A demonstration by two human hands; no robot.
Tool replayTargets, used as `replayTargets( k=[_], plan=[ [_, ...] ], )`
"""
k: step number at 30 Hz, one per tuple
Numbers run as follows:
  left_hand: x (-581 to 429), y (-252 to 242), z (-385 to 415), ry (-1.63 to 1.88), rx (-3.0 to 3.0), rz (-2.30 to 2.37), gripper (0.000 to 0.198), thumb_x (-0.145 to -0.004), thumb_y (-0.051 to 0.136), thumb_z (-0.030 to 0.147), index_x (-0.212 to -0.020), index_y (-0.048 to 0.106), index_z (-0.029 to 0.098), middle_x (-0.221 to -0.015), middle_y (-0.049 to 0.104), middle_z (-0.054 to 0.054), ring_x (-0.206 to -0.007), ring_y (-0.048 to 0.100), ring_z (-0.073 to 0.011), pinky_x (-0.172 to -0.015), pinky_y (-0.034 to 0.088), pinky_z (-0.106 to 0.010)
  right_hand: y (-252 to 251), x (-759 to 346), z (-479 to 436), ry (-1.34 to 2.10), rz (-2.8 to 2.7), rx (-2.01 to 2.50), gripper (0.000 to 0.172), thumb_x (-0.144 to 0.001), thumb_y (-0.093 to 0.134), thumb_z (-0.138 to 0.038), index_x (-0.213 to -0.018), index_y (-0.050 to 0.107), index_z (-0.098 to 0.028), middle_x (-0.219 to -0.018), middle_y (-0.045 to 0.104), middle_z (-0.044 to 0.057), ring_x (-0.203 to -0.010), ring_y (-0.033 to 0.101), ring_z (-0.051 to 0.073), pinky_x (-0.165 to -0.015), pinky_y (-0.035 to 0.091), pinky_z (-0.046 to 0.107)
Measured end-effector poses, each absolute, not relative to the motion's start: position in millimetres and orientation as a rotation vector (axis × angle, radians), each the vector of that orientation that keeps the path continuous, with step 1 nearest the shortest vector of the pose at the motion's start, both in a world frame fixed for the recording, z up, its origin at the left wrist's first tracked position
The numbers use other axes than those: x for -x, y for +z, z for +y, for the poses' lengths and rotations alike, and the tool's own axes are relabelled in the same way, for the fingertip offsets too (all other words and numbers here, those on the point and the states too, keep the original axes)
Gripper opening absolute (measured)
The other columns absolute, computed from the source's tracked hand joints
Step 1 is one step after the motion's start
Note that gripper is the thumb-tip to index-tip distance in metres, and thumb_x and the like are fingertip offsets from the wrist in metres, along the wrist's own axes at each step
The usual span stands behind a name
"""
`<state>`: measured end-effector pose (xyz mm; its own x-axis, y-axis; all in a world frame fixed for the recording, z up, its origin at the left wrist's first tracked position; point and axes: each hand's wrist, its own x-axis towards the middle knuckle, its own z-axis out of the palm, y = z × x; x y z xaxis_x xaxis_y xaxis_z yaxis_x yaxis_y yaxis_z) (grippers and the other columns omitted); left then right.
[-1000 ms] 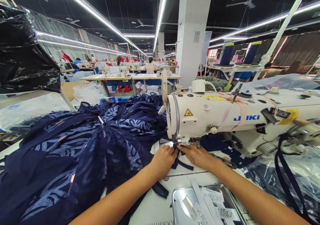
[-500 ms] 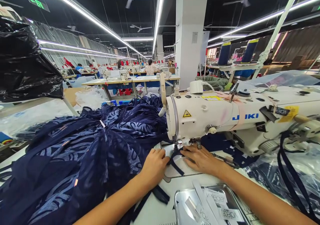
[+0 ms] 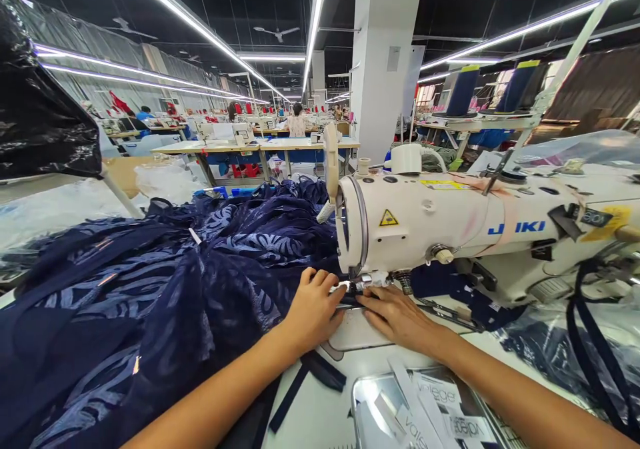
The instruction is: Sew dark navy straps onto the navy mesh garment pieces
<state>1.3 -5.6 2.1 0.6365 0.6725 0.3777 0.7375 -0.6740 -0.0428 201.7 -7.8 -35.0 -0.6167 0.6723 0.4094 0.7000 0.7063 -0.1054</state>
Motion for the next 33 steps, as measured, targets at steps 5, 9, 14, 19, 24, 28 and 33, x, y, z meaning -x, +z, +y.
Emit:
replayTargets(
  k=[5, 9, 14, 19, 24, 28, 33],
  plan=[
    [-9, -12, -3, -0.447, 2.615, -1.006, 0.016, -0.085, 0.045, 0.015, -0.085, 0.061, 0.017, -0.082, 0.058, -0.004, -0.082, 0.048, -0.0189, -0.079, 0.031, -0.038, -43, -205, -1, 0.074, -2.400, 1.057, 0.030, -0.082, 0.047, -0.017, -0.107, 0.062, -0.022, -0.103, 0.064, 0.007, -0.096, 0.059, 0.020, -0.082, 0.048, 0.033],
    [-11, -19, 0, -0.461, 2.598, -0.943, 0.017, -0.087, 0.045, 0.017, -0.081, 0.061, 0.017, -0.078, 0.057, -0.003, -0.078, 0.047, -0.0173, -0.077, 0.031, -0.036, -48, -209, 4, 0.179, -2.315, 1.012, 0.028, -0.083, 0.045, -0.017, -0.101, 0.066, -0.025, -0.097, 0.067, 0.004, -0.092, 0.061, 0.018, -0.081, 0.049, 0.032],
    [-13, -21, 1, -0.466, 2.587, -0.868, 0.020, -0.088, 0.045, 0.018, -0.076, 0.061, 0.016, -0.075, 0.056, -0.002, -0.075, 0.046, -0.0161, -0.077, 0.031, -0.034, -46, -213, 6, 0.230, -2.303, 0.955, 0.026, -0.083, 0.046, -0.017, -0.097, 0.067, -0.024, -0.095, 0.067, 0.004, -0.089, 0.061, 0.016, -0.080, 0.049, 0.029],
    [-14, -20, 3, -0.434, 2.625, -0.839, 0.018, -0.087, 0.046, 0.019, -0.077, 0.061, 0.016, -0.074, 0.057, -0.002, -0.074, 0.047, -0.0156, -0.071, 0.033, -0.032, -34, -216, 3, 0.147, -2.461, 0.873, 0.028, -0.086, 0.042, -0.016, -0.100, 0.065, -0.023, -0.095, 0.063, 0.004, -0.087, 0.059, 0.016, -0.078, 0.048, 0.029],
    [-12, -19, 2, -0.440, 2.655, -0.838, 0.019, -0.088, 0.045, 0.019, -0.080, 0.062, 0.016, -0.078, 0.059, -0.003, -0.078, 0.049, -0.0167, -0.074, 0.033, -0.033, -26, -216, -4, -0.122, -2.635, 0.839, 0.030, -0.085, 0.039, -0.012, -0.102, 0.062, -0.018, -0.095, 0.060, 0.009, -0.084, 0.056, 0.019, -0.071, 0.050, 0.031],
    [-7, -18, 0, -0.496, 2.680, -0.836, 0.015, -0.087, 0.047, 0.018, -0.085, 0.062, 0.018, -0.089, 0.064, -0.002, -0.089, 0.051, -0.0184, -0.083, 0.029, -0.037, -27, -215, -6, -0.225, -2.627, 0.827, 0.030, -0.083, 0.040, -0.009, -0.104, 0.060, -0.018, -0.099, 0.058, 0.009, -0.086, 0.055, 0.020, -0.075, 0.049, 0.033],
    [-2, -16, -2, -0.479, 2.710, -0.881, 0.015, -0.086, 0.047, 0.015, -0.090, 0.061, 0.019, -0.094, 0.066, 0.000, -0.085, 0.053, -0.0164, -0.075, 0.031, -0.034, -27, -215, -7, -0.163, -2.599, 0.827, 0.028, -0.082, 0.042, -0.009, -0.103, 0.059, -0.018, -0.101, 0.058, 0.009, -0.089, 0.055, 0.020, -0.073, 0.050, 0.031]
  ],
)
